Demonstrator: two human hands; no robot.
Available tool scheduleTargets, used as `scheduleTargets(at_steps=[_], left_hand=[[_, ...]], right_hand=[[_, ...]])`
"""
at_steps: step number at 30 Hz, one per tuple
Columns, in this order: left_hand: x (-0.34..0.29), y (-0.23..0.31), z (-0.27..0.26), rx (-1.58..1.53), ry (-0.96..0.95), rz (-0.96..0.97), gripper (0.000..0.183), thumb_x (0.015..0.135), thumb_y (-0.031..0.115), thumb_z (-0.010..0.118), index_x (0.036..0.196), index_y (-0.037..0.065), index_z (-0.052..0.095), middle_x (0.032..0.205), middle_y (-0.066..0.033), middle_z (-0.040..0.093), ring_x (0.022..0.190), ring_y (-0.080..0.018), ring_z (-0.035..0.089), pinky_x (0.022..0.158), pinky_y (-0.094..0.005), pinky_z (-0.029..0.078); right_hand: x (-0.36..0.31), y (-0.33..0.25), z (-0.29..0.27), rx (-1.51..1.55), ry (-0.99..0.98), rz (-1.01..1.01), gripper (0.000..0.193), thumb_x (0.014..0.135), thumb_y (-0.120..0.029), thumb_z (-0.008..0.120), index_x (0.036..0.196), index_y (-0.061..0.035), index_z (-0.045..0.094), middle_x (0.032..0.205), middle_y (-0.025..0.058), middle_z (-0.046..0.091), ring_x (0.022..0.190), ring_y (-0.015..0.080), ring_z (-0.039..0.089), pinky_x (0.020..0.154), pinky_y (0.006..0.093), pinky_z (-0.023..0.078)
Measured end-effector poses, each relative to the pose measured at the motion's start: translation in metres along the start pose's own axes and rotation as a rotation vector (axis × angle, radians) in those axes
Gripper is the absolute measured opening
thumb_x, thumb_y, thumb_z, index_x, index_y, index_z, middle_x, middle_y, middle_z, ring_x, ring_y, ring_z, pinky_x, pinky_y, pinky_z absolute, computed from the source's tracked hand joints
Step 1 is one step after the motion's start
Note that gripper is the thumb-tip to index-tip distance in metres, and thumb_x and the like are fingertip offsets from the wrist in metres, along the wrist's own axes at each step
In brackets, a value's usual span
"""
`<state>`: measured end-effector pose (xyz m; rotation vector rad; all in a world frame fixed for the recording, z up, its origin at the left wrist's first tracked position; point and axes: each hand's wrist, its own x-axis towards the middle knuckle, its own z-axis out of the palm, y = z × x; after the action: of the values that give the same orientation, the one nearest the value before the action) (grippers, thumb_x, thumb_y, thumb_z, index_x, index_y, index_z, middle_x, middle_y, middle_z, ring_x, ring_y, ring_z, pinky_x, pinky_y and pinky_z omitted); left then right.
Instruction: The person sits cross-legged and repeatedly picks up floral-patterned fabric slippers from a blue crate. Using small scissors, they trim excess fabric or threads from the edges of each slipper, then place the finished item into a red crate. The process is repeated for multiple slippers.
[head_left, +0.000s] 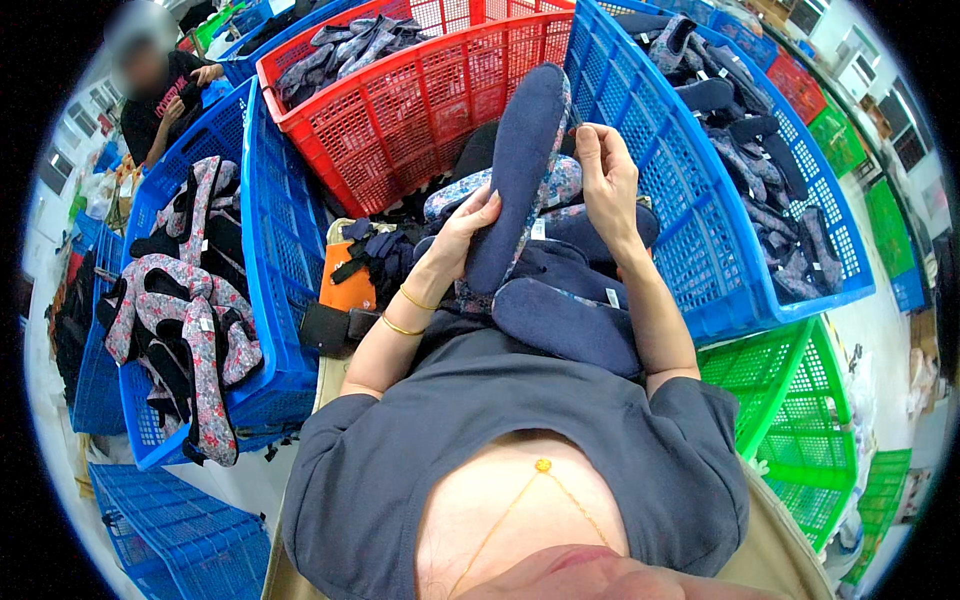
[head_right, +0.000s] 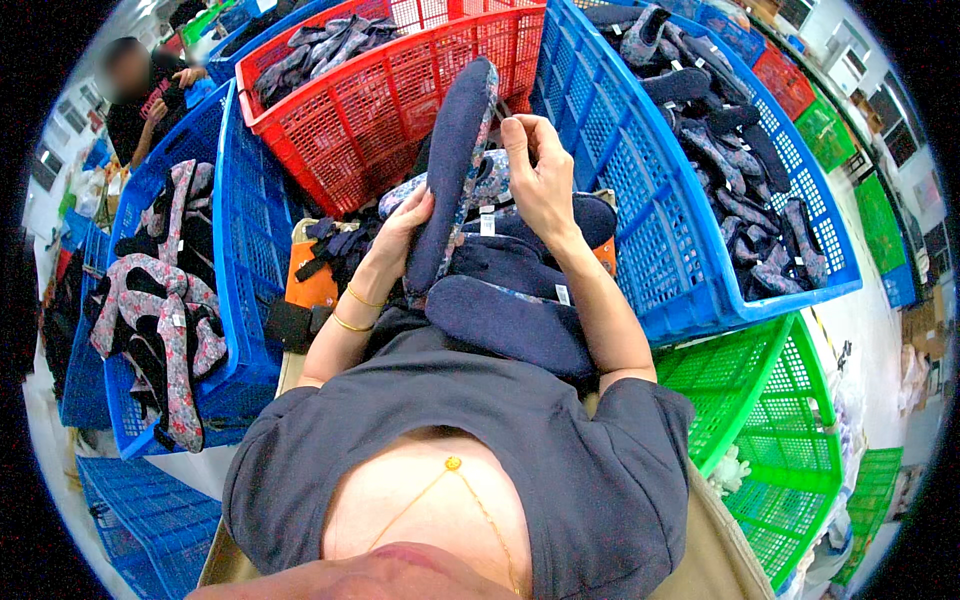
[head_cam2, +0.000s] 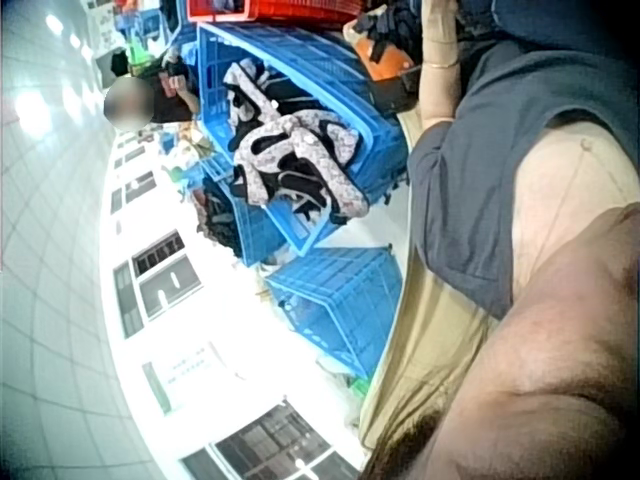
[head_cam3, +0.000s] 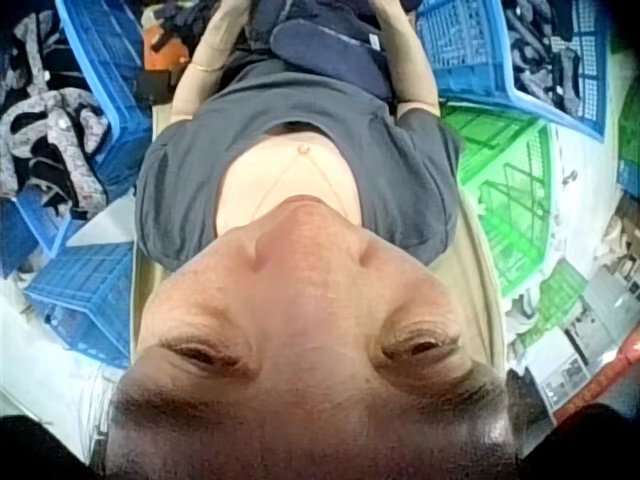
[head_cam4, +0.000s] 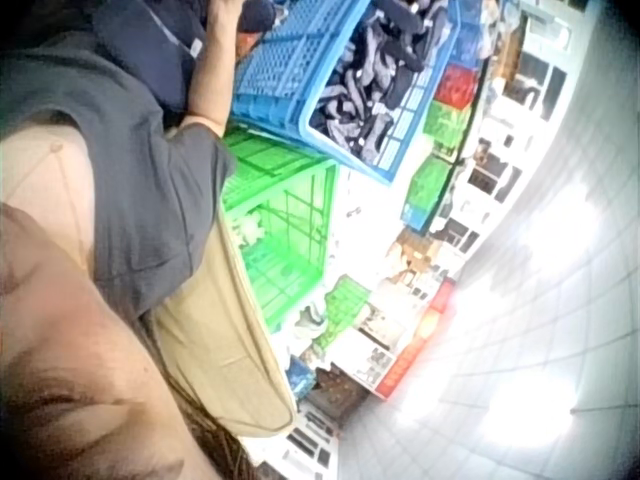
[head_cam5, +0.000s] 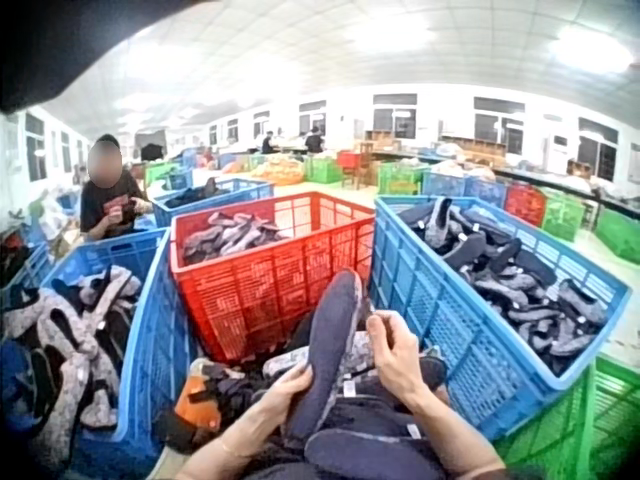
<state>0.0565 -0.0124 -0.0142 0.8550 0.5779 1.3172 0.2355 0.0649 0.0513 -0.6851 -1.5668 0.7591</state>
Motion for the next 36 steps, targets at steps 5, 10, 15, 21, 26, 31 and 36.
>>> scheduleTargets(at_steps=[5, 10, 15, 21, 26, 31, 36], left_hand=[[-0.004, 0.000, 0.001, 0.008, -0.034, -0.030, 0.055, 0.097, 0.032, 0.053, 0.142, 0.008, 0.034, 0.107, -0.0073, 0.063, 0.073, -0.0240, 0.069, 0.056, -0.0322, 0.059], [-0.005, -0.001, -0.003, 0.000, -0.041, -0.049, 0.056, 0.095, 0.032, 0.056, 0.141, 0.007, 0.037, 0.106, -0.0083, 0.064, 0.074, -0.0246, 0.069, 0.058, -0.0334, 0.059], [0.003, 0.014, -0.001, 0.152, -0.010, -0.016, 0.050, 0.096, 0.027, 0.054, 0.139, 0.005, 0.040, 0.107, -0.0096, 0.064, 0.077, -0.0189, 0.067, 0.063, -0.0287, 0.057], [0.036, 0.059, 0.023, 0.599, 0.040, 0.076, 0.053, 0.098, 0.035, 0.053, 0.136, -0.001, 0.045, 0.112, -0.0085, 0.063, 0.096, -0.0126, 0.062, 0.082, -0.0266, 0.052], [0.040, 0.064, 0.017, 0.442, -0.116, -0.081, 0.059, 0.100, 0.049, 0.038, 0.135, 0.001, 0.047, 0.118, -0.0104, 0.059, 0.107, -0.0135, 0.054, 0.094, -0.0315, 0.045], [0.015, 0.042, 0.026, 0.361, -0.088, 0.079, 0.045, 0.096, 0.027, 0.058, 0.131, 0.001, 0.048, 0.113, -0.0099, 0.058, 0.096, -0.0141, 0.060, 0.077, -0.0248, 0.052], [0.016, 0.025, 0.020, 0.597, -0.026, 0.294, 0.033, 0.088, 0.013, 0.070, 0.116, 0.000, 0.058, 0.100, -0.0045, 0.062, 0.077, -0.0075, 0.061, 0.070, -0.0227, 0.052]], right_hand=[[0.003, -0.005, 0.001, -0.006, 0.031, -0.081, 0.029, 0.095, -0.027, 0.061, 0.101, 0.0022, 0.062, 0.084, 0.0053, 0.066, 0.077, 0.0084, 0.058, 0.068, 0.0227, 0.047], [0.008, 0.000, -0.004, 0.011, 0.014, -0.074, 0.028, 0.095, -0.026, 0.061, 0.097, 0.0016, 0.063, 0.078, 0.0021, 0.063, 0.069, 0.0068, 0.055, 0.061, 0.0214, 0.044], [0.026, 0.014, -0.029, 0.482, 0.043, 0.249, 0.036, 0.100, -0.037, 0.049, 0.090, -0.0041, 0.057, 0.067, -0.0035, 0.050, 0.046, 0.0001, 0.035, 0.039, 0.0152, 0.024], [0.029, 0.023, -0.009, 0.302, -0.017, 0.283, 0.045, 0.088, -0.030, 0.070, 0.114, 0.0001, 0.051, 0.091, 0.0072, 0.063, 0.056, 0.0035, 0.050, 0.039, 0.0139, 0.031], [0.036, 0.041, -0.013, 0.762, 0.028, 0.538, 0.016, 0.089, -0.023, 0.068, 0.090, -0.0074, 0.064, 0.070, 0.0007, 0.065, 0.036, -0.0002, 0.038, 0.030, 0.0157, 0.024], [0.033, 0.089, -0.027, 1.171, -0.089, 0.612, 0.023, 0.094, -0.033, 0.061, 0.087, -0.0114, 0.066, 0.059, -0.0045, 0.055, 0.035, 0.0020, 0.026, 0.033, 0.0150, 0.022], [0.020, 0.100, -0.015, 0.977, -0.127, 0.742, 0.028, 0.094, -0.037, 0.059, 0.091, -0.0088, 0.061, 0.063, -0.0018, 0.050, 0.043, 0.0058, 0.034, 0.037, 0.0194, 0.022]])
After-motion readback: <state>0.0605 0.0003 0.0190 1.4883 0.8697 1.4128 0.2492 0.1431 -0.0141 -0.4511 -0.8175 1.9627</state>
